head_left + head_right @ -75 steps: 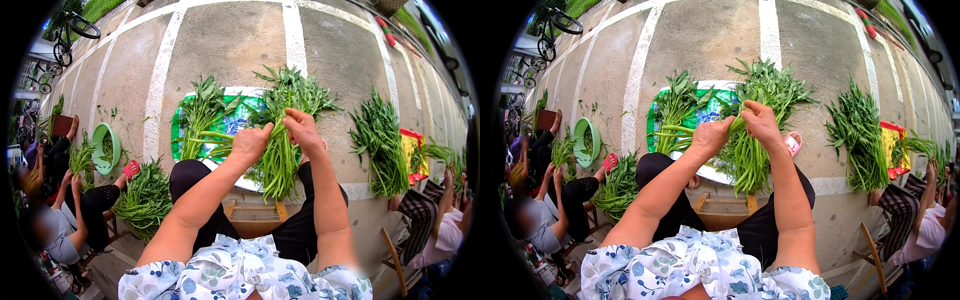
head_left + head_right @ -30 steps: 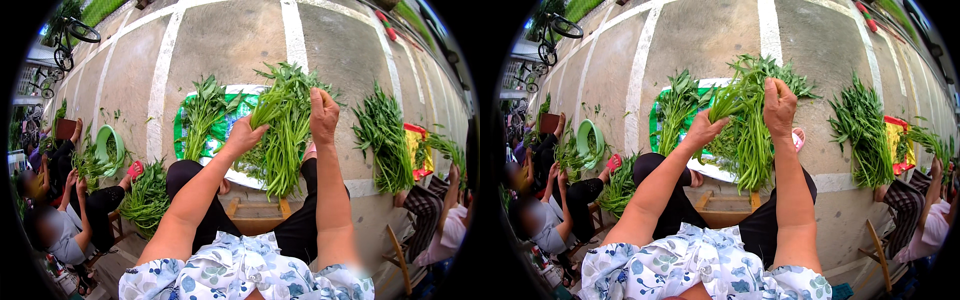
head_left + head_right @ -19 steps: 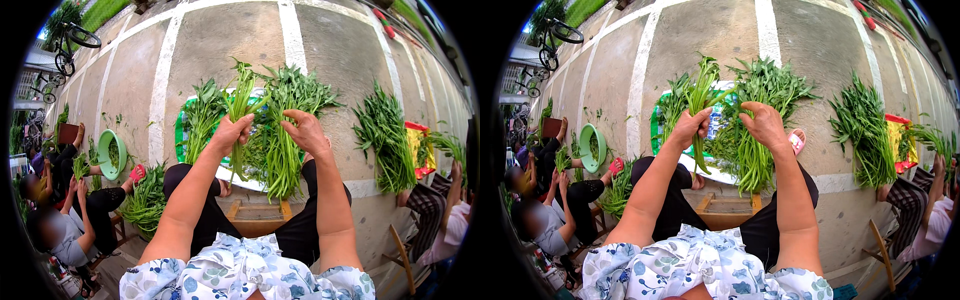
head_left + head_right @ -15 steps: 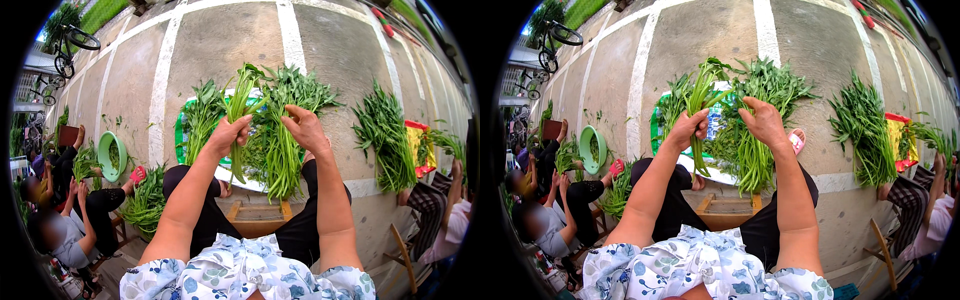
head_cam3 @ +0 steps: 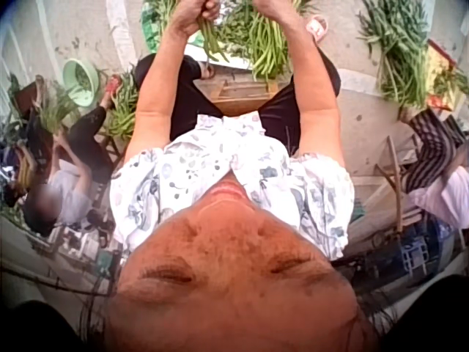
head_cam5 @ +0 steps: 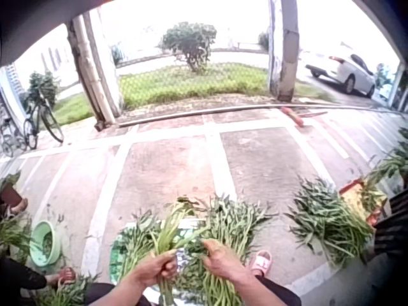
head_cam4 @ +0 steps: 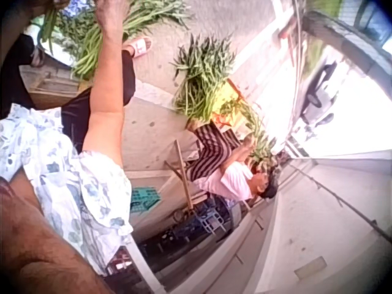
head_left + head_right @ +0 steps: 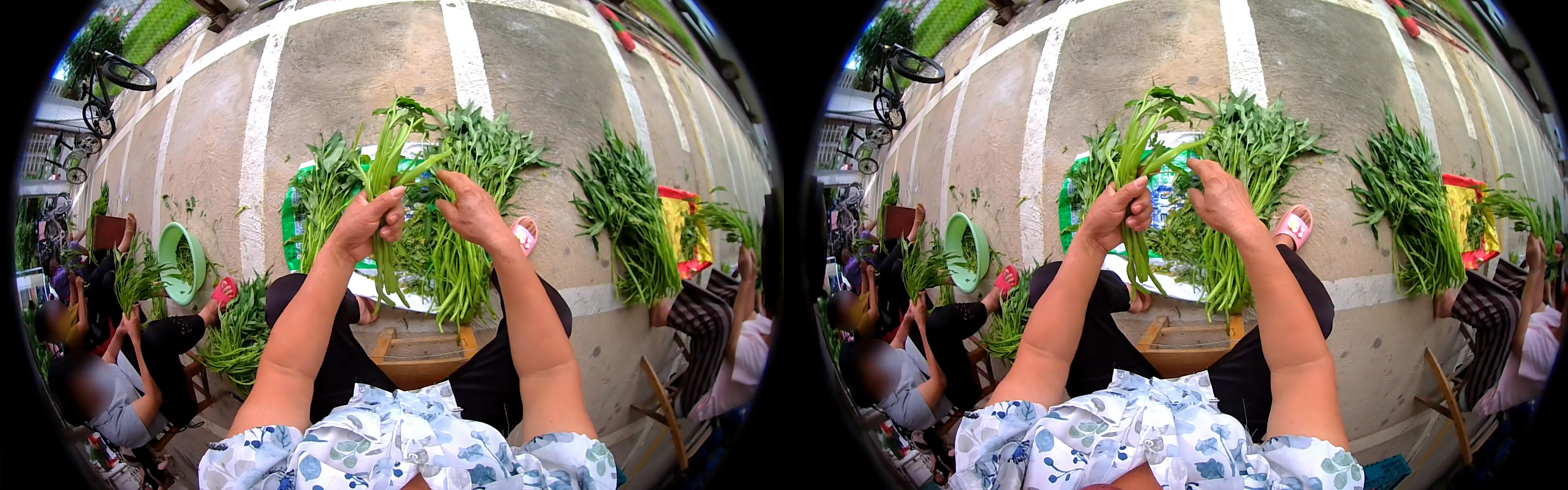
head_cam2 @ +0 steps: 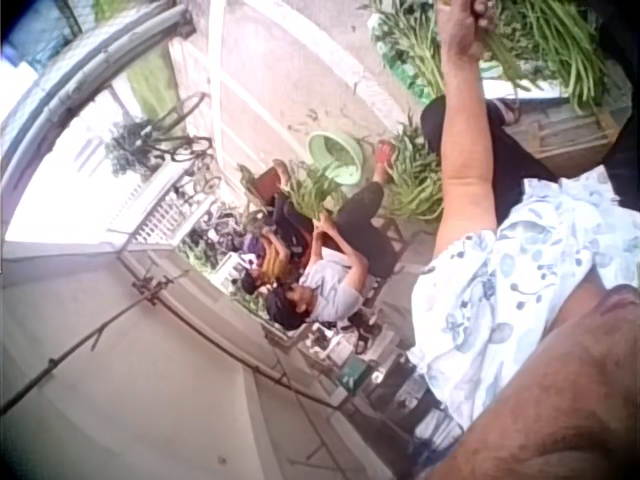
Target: The person picks leaves from stalks of green vegetables by hand and places the leaves into a pile on a plastic sheet.
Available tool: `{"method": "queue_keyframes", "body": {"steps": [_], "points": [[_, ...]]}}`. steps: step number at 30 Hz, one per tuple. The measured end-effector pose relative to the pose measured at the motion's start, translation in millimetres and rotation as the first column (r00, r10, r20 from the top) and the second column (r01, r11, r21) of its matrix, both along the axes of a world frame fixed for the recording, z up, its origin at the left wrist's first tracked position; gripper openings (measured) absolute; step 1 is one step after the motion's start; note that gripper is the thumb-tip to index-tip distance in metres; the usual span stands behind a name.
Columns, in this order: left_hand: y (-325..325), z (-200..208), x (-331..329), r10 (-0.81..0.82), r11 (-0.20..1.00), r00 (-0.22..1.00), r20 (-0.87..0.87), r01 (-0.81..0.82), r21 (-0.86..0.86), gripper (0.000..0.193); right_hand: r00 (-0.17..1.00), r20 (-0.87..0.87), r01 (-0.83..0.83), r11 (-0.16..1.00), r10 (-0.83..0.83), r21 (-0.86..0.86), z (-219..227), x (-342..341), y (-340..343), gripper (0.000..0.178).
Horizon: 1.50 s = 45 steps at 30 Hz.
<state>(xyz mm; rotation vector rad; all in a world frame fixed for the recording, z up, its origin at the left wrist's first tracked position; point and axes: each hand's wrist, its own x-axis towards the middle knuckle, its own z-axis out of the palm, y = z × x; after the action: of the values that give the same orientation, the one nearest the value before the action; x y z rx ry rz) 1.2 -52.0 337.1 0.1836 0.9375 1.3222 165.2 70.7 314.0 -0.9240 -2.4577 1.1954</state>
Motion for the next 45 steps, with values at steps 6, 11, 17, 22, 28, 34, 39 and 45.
{"method": "queue_keyframes", "body": {"steps": [6,11,17,22,28,34,39,45], "points": [[4,1,6,-0.025,0.999,1.0,0.01,0.025,0.043,0.012,0.999,-0.023,-0.027,0.999,0.028,0.033,-9,-12,-7,0.032],[5,10,2,0.036,0.999,0.993,-0.11,-0.034,0.024,0.023,0.994,0.041,-0.09,0.966,0.103,-0.241,5,-5,3,0.025],[1,7,-9,0.089,0.996,0.986,-0.144,-0.089,0.001,0.029,0.989,-0.058,-0.148,0.825,0.139,-0.546,21,10,14,0.021],[1,6,-12,0.127,0.991,0.98,-0.156,-0.131,-0.021,0.027,0.975,-0.217,-0.177,0.737,0.042,-0.652,26,14,10,0.029],[3,7,-8,0.136,0.99,0.98,-0.147,-0.14,-0.017,0.026,0.991,-0.134,-0.055,0.888,-0.008,-0.456,14,8,6,0.039],[5,2,-1,0.117,0.993,0.98,-0.16,-0.116,0.011,0.024,0.914,-0.032,0.238,0.599,-0.403,-0.764,19,-4,3,0.048],[6,5,-1,0.183,0.983,0.973,-0.143,-0.179,0.044,0.021,0.941,0.039,0.316,0.834,-0.335,-0.453,1,4,19,0.037],[3,8,-3,0.116,0.993,0.976,-0.185,-0.113,0.028,0.022,0.999,0.01,0.035,0.999,-0.034,-0.034,14,9,7,0.042]]}}
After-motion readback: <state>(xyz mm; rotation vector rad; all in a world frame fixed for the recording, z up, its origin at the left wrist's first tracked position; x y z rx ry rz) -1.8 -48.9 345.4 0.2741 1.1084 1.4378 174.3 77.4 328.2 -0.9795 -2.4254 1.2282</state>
